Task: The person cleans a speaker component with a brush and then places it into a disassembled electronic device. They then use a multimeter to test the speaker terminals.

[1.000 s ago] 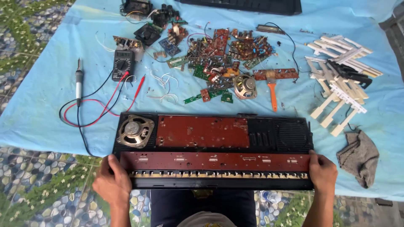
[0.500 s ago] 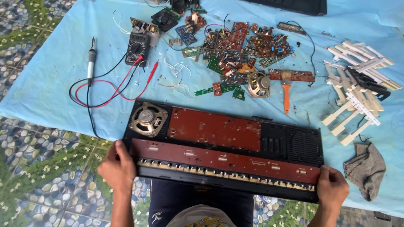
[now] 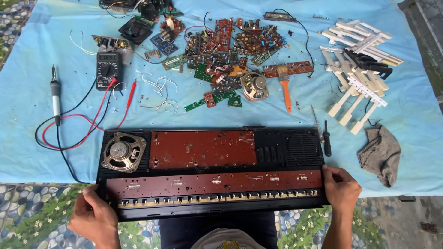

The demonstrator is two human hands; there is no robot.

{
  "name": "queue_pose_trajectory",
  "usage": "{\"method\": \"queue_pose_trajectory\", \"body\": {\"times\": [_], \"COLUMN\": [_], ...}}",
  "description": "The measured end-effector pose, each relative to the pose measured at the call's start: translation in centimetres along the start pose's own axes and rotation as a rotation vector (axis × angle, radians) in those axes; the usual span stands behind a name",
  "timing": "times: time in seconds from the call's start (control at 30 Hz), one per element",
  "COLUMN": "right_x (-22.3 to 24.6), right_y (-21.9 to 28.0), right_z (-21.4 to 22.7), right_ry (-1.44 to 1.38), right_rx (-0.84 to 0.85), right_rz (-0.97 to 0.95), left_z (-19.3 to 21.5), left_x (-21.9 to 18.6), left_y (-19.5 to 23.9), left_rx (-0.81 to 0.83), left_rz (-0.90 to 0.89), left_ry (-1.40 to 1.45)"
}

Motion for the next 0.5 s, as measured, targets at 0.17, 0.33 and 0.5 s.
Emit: {"method": "queue_pose_trajectory", "body": {"times": [0.17,0.33,0.5], "right_x": [0.3,1.3,4.7], "right_y": [-0.2,-1.2,-2.0], "right_z": [0.4,0.5,1.7], "right_ry": [-0.016,-0.021,-0.02], "right_rx": [0.035,0.087,0.021], "right_rz": [-0.065,0.02,0.122], "left_z": [0.6,1.5,1.6], "left_x": [-2.5,-10.5,-10.8], "left_y": [-0.4,-0.4,0.0], "left_rx": [-0.045,-0.022,0.002], "left_rz": [-0.12,-0.519,-0.596], "left_ry": [-0.014,-0.027,0.031]}}
Point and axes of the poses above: each hand's wrist, its own y-axis away from the middle knuckle, its own z-axis out of the back of the hand, x = y × z, the point moved 8 cm from there along -y, towards the middle knuckle, and after that the axes turned 6 degrees about y, right-handed, at the moved point
